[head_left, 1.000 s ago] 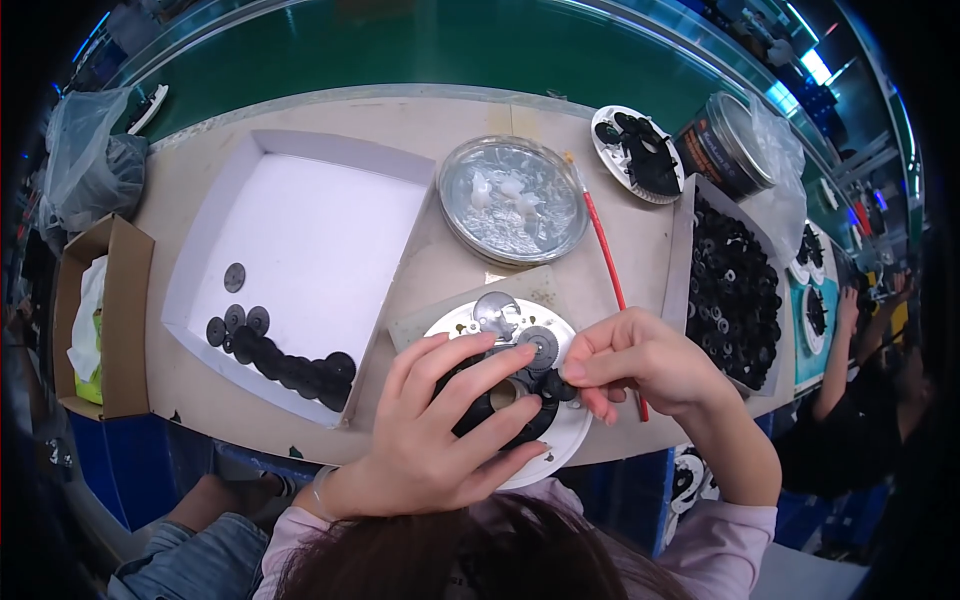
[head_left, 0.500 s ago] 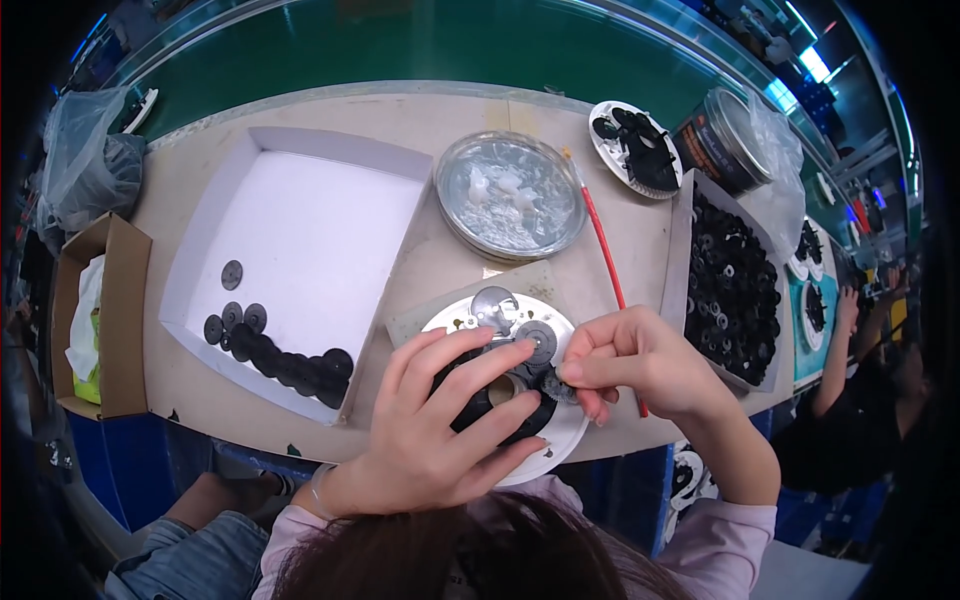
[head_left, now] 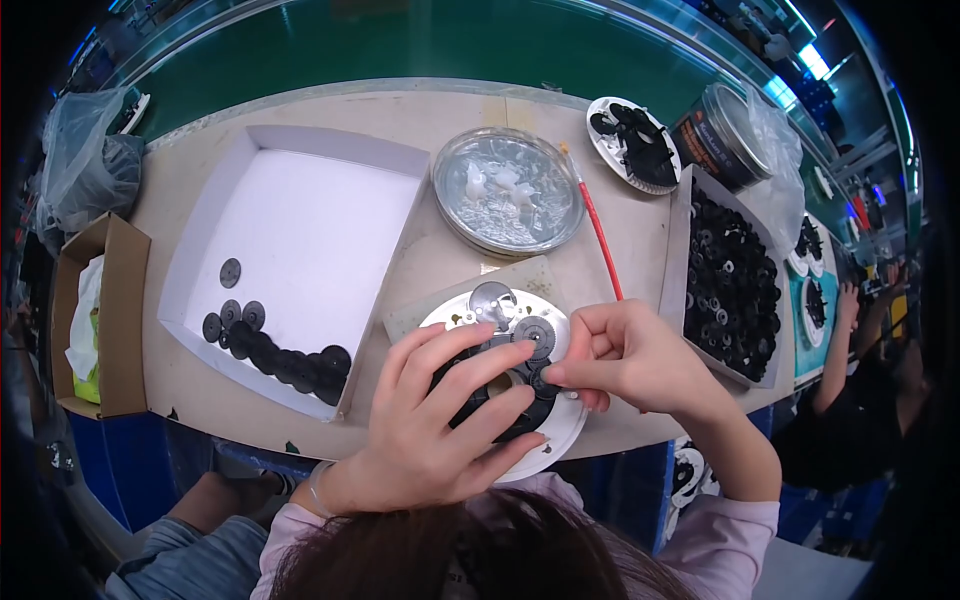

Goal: The recorder is assembling small black circular parts onto a larger white fixture base using a brush and adhesive.

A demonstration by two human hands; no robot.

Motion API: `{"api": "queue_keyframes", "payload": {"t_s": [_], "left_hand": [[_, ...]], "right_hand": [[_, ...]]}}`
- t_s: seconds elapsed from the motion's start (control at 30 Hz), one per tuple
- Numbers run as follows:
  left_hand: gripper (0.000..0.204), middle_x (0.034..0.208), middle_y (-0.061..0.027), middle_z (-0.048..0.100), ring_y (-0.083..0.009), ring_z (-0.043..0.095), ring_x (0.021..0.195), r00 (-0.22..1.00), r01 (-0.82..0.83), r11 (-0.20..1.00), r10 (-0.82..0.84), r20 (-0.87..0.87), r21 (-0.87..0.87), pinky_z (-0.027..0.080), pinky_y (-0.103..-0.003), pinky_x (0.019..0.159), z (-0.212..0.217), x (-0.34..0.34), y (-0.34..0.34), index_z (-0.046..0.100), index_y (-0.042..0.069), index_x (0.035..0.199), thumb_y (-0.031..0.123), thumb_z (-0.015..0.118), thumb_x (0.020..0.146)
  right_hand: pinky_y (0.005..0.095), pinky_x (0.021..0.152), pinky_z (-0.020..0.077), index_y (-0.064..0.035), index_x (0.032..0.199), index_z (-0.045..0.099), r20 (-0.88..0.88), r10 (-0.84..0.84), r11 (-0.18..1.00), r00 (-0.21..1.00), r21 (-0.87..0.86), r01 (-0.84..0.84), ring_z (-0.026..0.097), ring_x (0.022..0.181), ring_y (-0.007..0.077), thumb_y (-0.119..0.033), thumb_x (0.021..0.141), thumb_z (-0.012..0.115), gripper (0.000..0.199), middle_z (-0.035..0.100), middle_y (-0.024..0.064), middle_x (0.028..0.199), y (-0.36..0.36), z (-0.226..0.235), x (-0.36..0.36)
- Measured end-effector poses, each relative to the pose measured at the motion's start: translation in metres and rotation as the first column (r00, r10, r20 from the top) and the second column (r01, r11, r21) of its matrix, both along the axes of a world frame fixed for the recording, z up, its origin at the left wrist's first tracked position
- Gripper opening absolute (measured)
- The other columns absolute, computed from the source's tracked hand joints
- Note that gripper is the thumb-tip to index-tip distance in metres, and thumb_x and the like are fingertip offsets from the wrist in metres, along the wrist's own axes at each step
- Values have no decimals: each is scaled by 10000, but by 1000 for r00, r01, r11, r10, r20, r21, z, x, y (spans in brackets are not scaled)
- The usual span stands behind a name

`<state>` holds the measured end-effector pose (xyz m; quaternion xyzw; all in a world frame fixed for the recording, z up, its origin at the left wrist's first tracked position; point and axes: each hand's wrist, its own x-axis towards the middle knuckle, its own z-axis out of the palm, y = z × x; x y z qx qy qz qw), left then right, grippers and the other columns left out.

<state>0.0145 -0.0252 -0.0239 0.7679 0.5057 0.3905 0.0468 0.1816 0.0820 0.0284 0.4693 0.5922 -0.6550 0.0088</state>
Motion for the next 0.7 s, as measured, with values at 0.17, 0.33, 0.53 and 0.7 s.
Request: {"api": "queue_keyframes", "payload": {"t_s": [0.17,0.33,0.53,0.7], "left_hand": [[280,1106,-35,559,-248,487,1040,999,0,999,-2,46,45,360,-431,885,-3,3,-1,623,104,909,262,688,687],[292,1102,-12,568,-227,498,1024,967,60,998,-55,-248,12,372,-423,883,7,2,-1,628,102,998,219,640,732],[311,1059,-9,592,-237,495,1014,964,69,998,-70,-257,-12,374,-435,895,11,6,2,643,114,972,192,660,672],[336,1031,5,611,-242,500,986,975,47,999,-51,-218,-23,379,-449,889,8,5,2,665,148,935,184,686,601]], "right_hand": [[144,466,338,-55,681,495,-1,45,960,999,278,-43,469,494,23,-102,758,683,208,537,-28,603,0,-12,11],[164,500,344,-41,781,561,-70,-259,766,963,593,248,458,550,23,-135,797,631,118,520,-45,611,29,9,52],[252,528,395,-8,805,615,327,-561,327,761,932,-160,479,542,98,-98,724,655,127,559,25,613,98,-27,141],[250,532,395,-10,744,592,319,-529,464,786,885,-47,465,543,97,-133,698,691,164,541,15,594,106,-42,140]]}}
